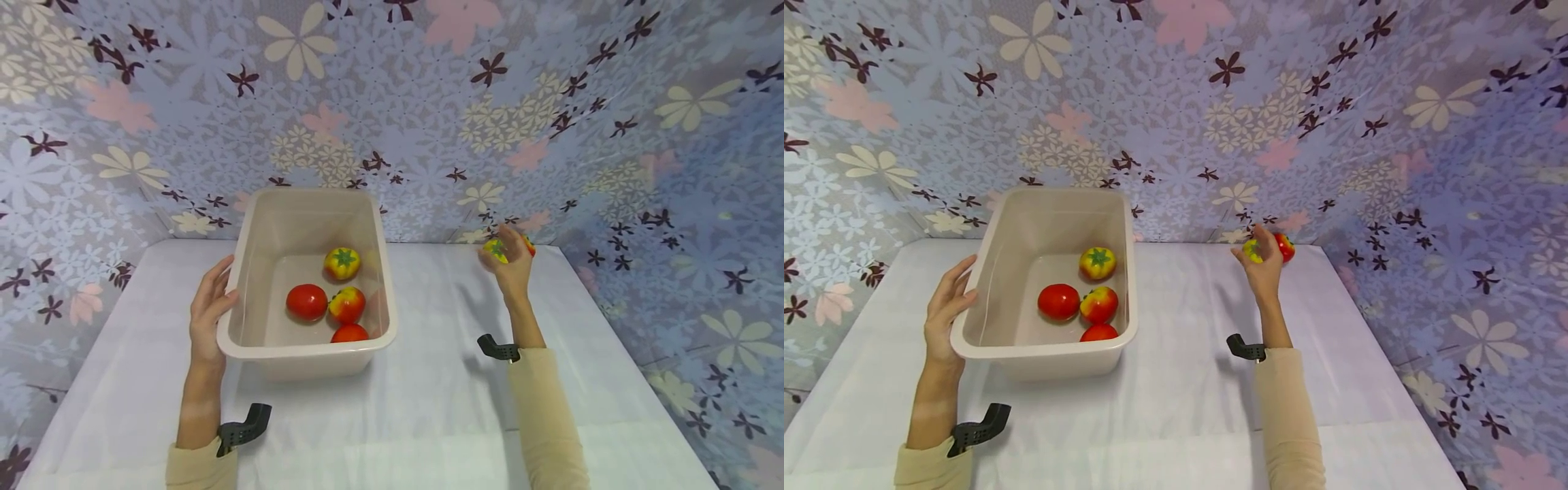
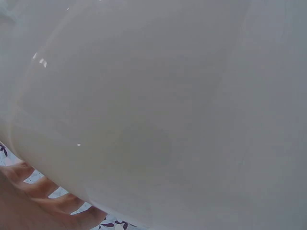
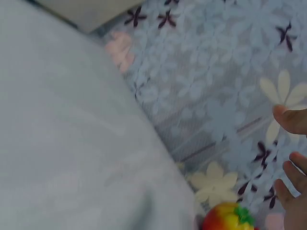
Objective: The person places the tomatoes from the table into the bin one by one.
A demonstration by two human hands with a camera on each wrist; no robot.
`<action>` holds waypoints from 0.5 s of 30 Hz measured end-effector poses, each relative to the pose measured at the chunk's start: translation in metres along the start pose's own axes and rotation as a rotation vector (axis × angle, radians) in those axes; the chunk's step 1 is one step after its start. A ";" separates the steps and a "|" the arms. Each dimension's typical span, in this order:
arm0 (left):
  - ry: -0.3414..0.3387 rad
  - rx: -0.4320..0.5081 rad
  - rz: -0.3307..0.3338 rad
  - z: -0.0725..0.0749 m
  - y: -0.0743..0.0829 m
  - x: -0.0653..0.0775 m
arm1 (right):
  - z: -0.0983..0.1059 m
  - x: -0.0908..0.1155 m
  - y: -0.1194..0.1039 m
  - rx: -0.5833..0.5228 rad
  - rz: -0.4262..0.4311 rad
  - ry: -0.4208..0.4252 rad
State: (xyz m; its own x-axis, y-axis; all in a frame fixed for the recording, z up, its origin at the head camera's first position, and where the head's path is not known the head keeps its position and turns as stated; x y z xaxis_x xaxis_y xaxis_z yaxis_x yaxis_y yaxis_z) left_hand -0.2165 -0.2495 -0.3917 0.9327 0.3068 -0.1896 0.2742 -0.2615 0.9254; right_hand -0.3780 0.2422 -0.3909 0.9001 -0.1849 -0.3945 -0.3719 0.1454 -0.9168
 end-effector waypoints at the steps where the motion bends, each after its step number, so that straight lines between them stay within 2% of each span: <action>1: 0.000 -0.002 -0.001 0.000 0.001 0.000 | 0.001 0.000 0.000 0.009 -0.001 0.010; 7: 0.008 -0.001 0.002 0.002 0.002 -0.001 | 0.009 -0.005 0.014 0.061 -0.016 0.039; 15: -0.008 0.000 -0.005 0.000 -0.002 -0.001 | 0.025 -0.017 0.052 0.069 -0.074 0.067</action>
State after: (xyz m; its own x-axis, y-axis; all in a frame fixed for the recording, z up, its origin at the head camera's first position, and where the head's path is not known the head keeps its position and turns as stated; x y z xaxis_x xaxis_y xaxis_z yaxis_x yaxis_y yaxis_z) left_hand -0.2180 -0.2499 -0.3931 0.9331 0.3005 -0.1974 0.2792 -0.2595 0.9245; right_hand -0.4068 0.2773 -0.4298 0.9067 -0.2616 -0.3309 -0.2862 0.1947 -0.9382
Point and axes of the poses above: each hand's wrist, its own x-axis away from the middle knuckle, its own z-axis out of the back of the hand, y = z × x, the point moved 8 cm from there along -x, towards the middle knuckle, and after that the axes turned 2 degrees about -x, right-handed, at the moved point
